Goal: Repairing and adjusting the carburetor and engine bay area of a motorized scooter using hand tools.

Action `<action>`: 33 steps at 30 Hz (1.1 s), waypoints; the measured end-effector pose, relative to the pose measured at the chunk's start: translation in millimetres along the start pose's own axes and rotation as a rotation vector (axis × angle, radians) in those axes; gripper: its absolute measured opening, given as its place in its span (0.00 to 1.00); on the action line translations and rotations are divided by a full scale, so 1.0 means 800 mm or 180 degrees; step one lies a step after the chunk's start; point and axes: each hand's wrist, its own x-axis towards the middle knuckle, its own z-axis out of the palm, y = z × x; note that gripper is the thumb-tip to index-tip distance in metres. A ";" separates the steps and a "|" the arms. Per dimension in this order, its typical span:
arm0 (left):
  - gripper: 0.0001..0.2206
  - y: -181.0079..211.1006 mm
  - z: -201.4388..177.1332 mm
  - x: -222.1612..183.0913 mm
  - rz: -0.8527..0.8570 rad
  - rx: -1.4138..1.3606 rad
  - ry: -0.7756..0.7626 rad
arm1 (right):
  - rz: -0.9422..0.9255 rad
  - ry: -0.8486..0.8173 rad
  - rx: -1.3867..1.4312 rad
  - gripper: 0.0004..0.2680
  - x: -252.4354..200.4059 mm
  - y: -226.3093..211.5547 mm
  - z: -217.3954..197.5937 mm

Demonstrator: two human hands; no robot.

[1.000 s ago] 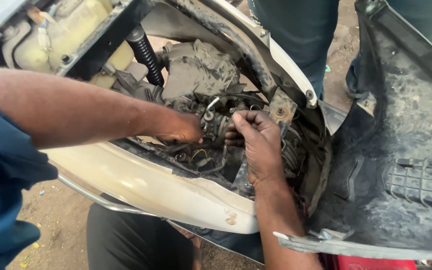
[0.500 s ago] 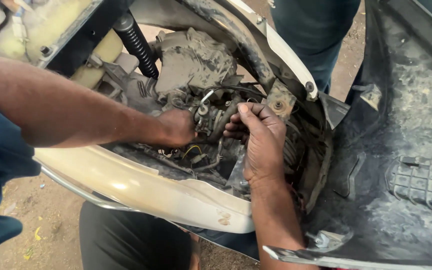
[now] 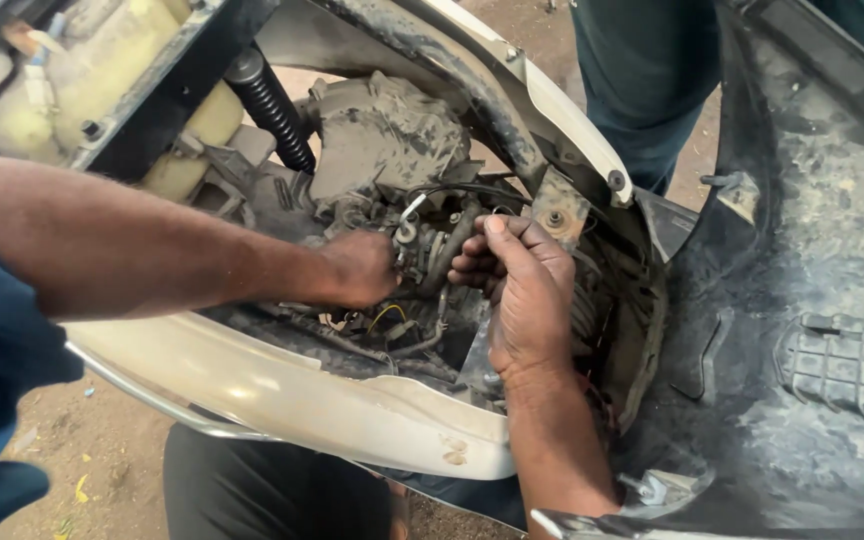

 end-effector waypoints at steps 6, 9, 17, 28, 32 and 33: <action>0.16 -0.014 0.013 0.008 0.0108 0.0103 0.0108 | -0.0081 0.0108 0.0253 0.06 -0.001 -0.002 0.000; 0.16 -0.015 0.015 0.022 0.0300 0.0107 0.0067 | -0.0149 0.0271 0.0343 0.06 -0.001 -0.003 -0.004; 0.17 -0.023 0.018 0.031 0.0321 0.0123 0.0144 | -0.0194 0.0206 0.0291 0.07 -0.004 -0.002 -0.001; 0.18 0.057 -0.085 -0.022 0.1326 0.0619 -0.0748 | -0.0398 0.0322 0.0142 0.06 0.001 -0.003 -0.017; 0.26 0.081 -0.068 -0.067 0.1615 0.0506 -0.1002 | -0.0455 0.0219 0.0082 0.05 0.000 -0.003 -0.015; 0.25 0.081 -0.063 -0.073 0.1531 0.0564 -0.0929 | -0.0455 0.0189 0.0087 0.05 0.000 -0.002 -0.015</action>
